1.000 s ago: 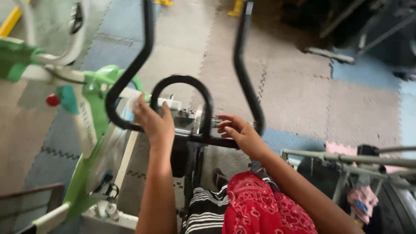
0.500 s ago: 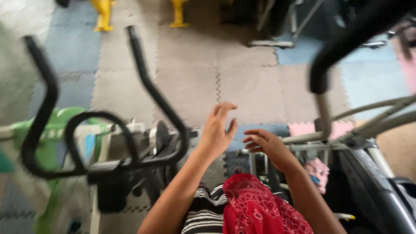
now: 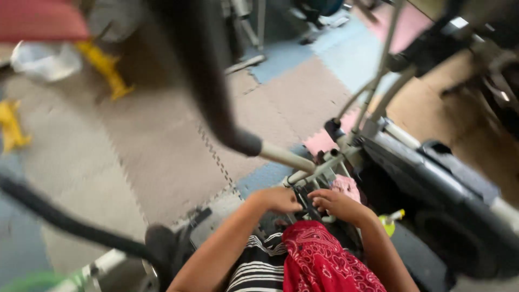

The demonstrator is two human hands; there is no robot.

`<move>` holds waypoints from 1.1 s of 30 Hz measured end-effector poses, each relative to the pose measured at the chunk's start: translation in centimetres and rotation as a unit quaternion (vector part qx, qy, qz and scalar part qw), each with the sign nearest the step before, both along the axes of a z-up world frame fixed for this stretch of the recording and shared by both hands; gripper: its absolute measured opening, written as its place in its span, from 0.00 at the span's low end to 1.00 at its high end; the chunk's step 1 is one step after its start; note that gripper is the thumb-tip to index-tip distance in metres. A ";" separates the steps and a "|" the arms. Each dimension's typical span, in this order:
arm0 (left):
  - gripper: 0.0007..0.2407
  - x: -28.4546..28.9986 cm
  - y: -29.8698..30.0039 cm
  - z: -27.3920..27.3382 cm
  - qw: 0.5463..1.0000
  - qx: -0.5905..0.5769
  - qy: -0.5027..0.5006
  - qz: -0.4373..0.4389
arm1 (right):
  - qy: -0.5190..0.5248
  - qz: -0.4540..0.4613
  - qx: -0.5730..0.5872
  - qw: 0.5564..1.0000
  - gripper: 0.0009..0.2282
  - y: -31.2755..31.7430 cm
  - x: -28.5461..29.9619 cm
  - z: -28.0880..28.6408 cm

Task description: Cleaning and wiping down various gym machines using a spray bottle and cloth.

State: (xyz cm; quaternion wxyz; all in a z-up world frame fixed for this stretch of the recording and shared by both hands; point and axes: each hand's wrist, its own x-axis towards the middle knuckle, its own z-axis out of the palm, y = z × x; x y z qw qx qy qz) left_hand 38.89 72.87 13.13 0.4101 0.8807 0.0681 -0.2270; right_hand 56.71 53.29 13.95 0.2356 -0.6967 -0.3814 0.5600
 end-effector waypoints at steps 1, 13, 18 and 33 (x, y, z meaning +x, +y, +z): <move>0.23 0.3 -0.9 -1.0 0.997 -0.052 0.054 -0.024 | 0.016 -0.046 0.007 0.999 0.16 -1.1 -0.5 -1.6; 0.22 1.3 2.8 -8.4 0.975 -0.034 0.063 -0.212 | 0.047 -0.383 0.043 0.921 0.16 -4.8 -8.9 -2.4; 0.23 2.0 7.0 -8.2 0.975 0.110 0.073 -0.177 | -0.031 -0.388 0.056 0.920 0.19 -3.1 -8.1 1.5; 0.23 5.9 17.6 -5.8 0.960 0.099 -0.162 0.206 | -0.270 -0.083 0.222 0.933 0.14 6.8 10.5 -5.8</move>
